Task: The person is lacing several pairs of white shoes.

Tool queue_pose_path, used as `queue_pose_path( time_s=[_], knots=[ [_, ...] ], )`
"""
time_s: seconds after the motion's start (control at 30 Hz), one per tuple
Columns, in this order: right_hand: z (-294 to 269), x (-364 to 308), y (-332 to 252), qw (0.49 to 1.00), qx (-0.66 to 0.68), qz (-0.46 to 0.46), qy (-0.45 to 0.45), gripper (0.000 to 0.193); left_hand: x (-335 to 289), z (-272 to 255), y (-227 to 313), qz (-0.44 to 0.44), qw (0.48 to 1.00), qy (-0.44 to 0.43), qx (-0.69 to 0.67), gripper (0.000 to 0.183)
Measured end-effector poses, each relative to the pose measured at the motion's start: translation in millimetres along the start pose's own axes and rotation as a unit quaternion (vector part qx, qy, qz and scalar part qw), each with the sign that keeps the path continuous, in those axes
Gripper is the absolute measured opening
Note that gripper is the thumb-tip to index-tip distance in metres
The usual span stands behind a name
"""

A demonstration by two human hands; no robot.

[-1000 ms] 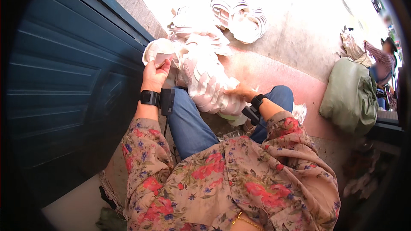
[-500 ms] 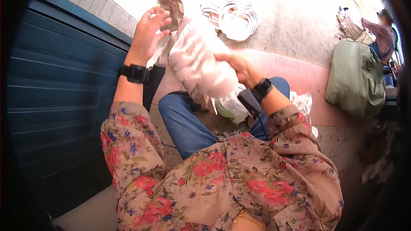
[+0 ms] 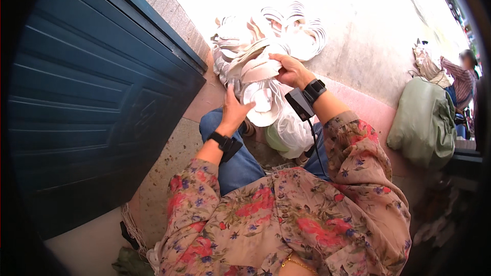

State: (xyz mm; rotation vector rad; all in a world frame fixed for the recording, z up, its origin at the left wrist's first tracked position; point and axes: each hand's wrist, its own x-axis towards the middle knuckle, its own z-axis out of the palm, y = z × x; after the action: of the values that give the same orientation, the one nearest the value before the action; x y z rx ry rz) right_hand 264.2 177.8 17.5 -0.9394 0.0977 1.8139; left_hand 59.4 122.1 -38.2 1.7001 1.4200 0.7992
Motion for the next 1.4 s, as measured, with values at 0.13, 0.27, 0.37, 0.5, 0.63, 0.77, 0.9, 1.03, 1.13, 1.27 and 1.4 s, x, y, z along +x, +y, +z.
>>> queue_pose_path(
  time_s=[0.13,0.27,0.37,0.5,0.63,0.77,0.9,1.03,1.13,1.27,1.4],
  knots=[
    [6.9,-11.2,6.1,0.997,-0.062,0.031,-0.028,0.021,42.6,8.9,16.8,0.180,0.981,0.067,-0.019,0.048],
    [-13.7,-4.5,-1.3,0.978,-0.190,-0.007,-0.087,0.046,73.8,3.7,30.0,0.097,0.993,0.031,-0.056,0.022],
    [-57.9,10.6,14.3,0.929,-0.354,-0.024,-0.107,0.052,90.8,0.8,13.9,0.001,0.995,0.011,-0.100,0.018],
    [-122.1,13.2,44.1,0.844,-0.535,-0.037,0.027,0.050,86.3,3.9,35.4,-0.046,0.994,-0.003,-0.100,0.016],
    [-120.5,36.6,94.1,0.829,-0.528,-0.176,0.062,0.041,82.0,3.7,34.8,-0.041,0.987,0.012,-0.153,0.015],
    [-109.9,52.5,109.2,0.839,-0.489,-0.234,0.057,0.028,84.3,17.6,30.3,0.085,0.994,0.017,-0.074,0.022],
    [-100.7,48.4,99.4,0.846,-0.498,-0.168,0.093,0.025,76.4,18.5,41.2,0.076,0.995,0.004,-0.071,0.023],
    [-75.9,5.5,85.1,0.896,-0.429,-0.113,0.023,0.018,71.3,2.0,89.2,0.165,0.984,-0.016,-0.063,0.023],
    [-52.0,-32.1,81.5,0.911,-0.395,-0.109,-0.042,0.019,72.5,4.7,128.4,0.238,0.965,-0.106,-0.038,0.023],
    [-43.2,-35.9,74.6,0.925,-0.337,-0.164,-0.055,0.022,70.1,31.1,152.3,0.336,0.915,-0.215,-0.058,0.030],
    [-81.2,-20.0,52.6,0.973,-0.222,-0.064,-0.022,0.014,71.4,23.2,118.2,0.278,0.959,0.045,-0.045,0.026]
  ],
)
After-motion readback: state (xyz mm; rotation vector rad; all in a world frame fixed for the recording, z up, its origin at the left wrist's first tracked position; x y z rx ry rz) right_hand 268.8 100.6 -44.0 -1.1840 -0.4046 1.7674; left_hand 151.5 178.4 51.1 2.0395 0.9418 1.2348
